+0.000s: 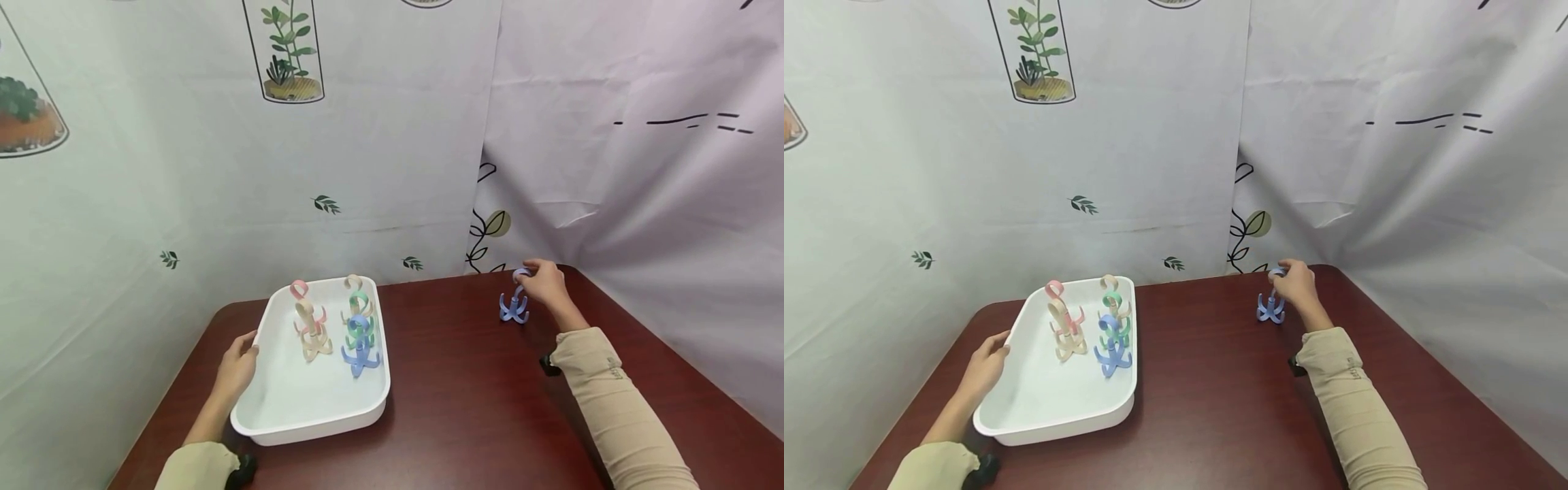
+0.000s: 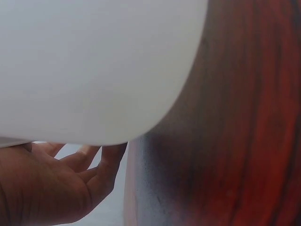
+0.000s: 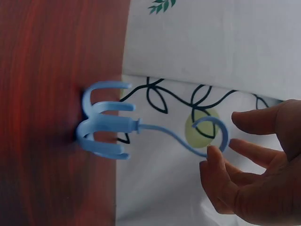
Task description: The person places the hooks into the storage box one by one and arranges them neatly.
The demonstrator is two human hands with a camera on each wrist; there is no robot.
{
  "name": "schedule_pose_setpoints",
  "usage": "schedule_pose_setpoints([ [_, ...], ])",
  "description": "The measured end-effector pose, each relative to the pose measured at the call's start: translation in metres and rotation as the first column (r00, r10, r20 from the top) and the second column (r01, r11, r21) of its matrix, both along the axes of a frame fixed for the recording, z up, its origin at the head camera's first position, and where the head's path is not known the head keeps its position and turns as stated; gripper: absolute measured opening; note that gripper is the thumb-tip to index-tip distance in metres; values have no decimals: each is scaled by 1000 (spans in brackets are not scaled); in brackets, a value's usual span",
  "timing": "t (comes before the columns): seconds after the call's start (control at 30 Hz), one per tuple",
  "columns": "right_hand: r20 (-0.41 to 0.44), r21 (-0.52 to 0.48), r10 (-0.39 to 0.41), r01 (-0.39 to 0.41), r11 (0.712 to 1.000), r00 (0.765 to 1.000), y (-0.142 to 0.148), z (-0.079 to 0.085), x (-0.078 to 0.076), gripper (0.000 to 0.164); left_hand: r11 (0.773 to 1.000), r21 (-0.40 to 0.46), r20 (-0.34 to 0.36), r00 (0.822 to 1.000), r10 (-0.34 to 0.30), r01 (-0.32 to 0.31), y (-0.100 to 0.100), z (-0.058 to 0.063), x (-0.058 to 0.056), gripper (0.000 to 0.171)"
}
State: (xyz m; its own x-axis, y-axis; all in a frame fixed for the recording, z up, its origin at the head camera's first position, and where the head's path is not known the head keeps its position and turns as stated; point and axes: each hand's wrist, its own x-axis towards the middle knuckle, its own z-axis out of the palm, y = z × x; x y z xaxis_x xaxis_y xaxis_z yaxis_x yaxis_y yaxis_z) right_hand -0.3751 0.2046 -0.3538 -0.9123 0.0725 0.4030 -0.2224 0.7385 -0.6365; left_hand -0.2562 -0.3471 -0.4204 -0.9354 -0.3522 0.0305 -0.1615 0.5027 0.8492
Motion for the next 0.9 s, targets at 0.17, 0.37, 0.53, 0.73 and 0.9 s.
schedule_pose_setpoints([
  [0.17,6,-47,-11,11,999,1000,3,-6,-4,36,1000,5,5,1000,1,-1,-1,-1,0,55],
  [0.37,-44,-71,-26,23,997,999,5,-11,-8,30,1000,9,5,1000,2,-2,-1,-1,-2,55],
  [0.53,-47,-71,-35,31,997,998,6,-13,-7,30,1000,12,-1,1000,1,-1,-1,-1,-3,54],
  [0.73,-83,-58,-40,35,998,996,-3,-2,-2,31,1000,8,1,1000,1,-1,0,0,-3,54],
  [0.9,-111,-75,-18,10,997,994,-22,16,6,30,1000,9,0,1000,4,-4,-1,-1,-3,54],
])
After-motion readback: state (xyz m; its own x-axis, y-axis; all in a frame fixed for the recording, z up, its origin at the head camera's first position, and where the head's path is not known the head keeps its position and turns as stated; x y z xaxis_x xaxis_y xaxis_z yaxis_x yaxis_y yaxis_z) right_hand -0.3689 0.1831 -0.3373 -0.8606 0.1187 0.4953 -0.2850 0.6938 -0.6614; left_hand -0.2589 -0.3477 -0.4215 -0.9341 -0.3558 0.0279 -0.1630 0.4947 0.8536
